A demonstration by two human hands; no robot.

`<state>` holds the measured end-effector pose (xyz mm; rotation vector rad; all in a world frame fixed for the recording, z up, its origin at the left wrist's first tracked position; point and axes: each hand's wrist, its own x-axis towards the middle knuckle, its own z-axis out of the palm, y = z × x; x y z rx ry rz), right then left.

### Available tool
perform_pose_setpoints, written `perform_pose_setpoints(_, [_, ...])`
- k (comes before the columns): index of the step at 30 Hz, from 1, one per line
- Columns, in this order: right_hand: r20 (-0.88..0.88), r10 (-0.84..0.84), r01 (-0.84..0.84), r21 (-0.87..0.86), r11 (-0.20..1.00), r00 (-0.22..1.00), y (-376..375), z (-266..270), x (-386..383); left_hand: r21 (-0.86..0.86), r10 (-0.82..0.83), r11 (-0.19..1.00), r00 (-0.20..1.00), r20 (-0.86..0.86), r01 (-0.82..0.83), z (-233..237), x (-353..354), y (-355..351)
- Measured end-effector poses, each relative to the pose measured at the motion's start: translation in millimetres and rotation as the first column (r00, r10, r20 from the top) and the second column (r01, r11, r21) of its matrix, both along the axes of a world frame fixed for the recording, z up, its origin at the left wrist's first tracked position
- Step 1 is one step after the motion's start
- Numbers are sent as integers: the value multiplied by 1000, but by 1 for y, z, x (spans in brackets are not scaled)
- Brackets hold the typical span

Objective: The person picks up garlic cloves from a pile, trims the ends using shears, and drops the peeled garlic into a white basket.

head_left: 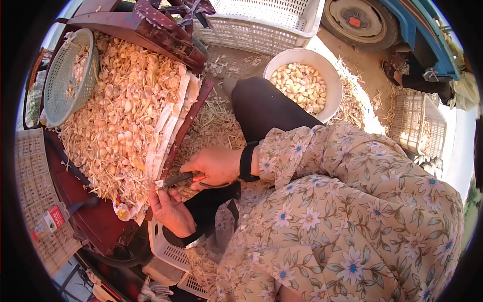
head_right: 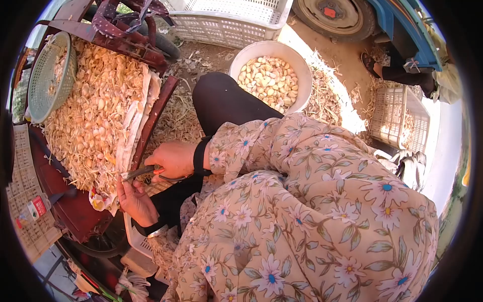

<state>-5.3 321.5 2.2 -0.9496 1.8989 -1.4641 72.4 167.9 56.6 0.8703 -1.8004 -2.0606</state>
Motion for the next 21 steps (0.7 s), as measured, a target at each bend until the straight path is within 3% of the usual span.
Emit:
perform_pose_setpoints(7, [-139,-82,82,-8,997,987,-3,-7,5,-40,78,996,996,39,-76,1,-2,9])
perform_pose_setpoints(13, [-138,-62,61,-15,998,988,-2,-8,8,-117,79,991,993,87,-69,6,3,11])
perform_pose_setpoints(16, [-68,-62,56,-75,996,996,0,-4,8,-128,111,987,990,81,-100,14,4,16])
perform_pose_setpoints(21, [102,-35,49,-132,990,994,-7,-8,12,-61,24,998,993,114,-17,15,12,4])
